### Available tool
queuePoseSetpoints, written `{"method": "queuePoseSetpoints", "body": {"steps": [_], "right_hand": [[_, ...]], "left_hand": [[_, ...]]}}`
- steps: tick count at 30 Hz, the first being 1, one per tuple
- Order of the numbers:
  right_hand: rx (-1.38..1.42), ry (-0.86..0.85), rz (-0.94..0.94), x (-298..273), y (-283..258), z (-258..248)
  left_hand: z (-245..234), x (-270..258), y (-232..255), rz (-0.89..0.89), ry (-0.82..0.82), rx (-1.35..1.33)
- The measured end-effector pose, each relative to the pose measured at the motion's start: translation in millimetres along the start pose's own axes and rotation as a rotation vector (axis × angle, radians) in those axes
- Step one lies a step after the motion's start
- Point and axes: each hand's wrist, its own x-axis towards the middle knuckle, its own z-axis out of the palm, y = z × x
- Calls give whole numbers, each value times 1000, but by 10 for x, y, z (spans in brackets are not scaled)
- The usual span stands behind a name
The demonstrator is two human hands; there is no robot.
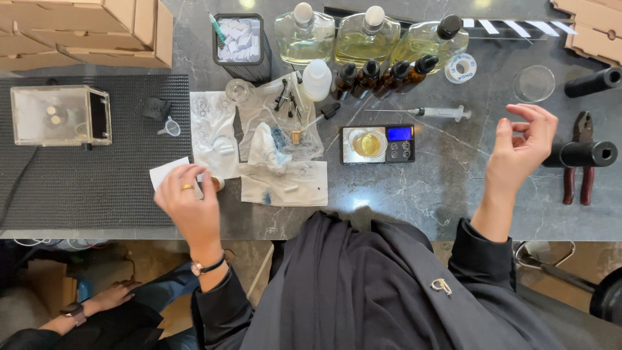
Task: The person uses a syringe to transfer a yellow liquid from a large bottle into a small glass vial placed on a digital scale. They then pour the liquid from the vial into a small plastic cup and place the cup into a clear plastic box.
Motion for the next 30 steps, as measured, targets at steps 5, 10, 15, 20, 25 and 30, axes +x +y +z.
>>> {"method": "queuePoseSetpoints", "body": {"steps": [5,10,15,20,25,30], "right_hand": [[32,52,-65,-18,-222,-22],[54,49,-96,-65,-437,-62],[72,-27,-157,-153,-636,-58],[97,-69,-226,-255,-800,11],[207,-105,-302,-379,-906,158],[318,-366,-316,-586,-998,303]], "left_hand": [[390,-167,321,215,-372,-130],[759,-390,440,335,-613,-181],[795,-459,469,368,-625,-112],[734,-481,519,387,-579,-114],[720,-452,530,391,-520,-101],[489,-155,975,460,-316,-420]]}}
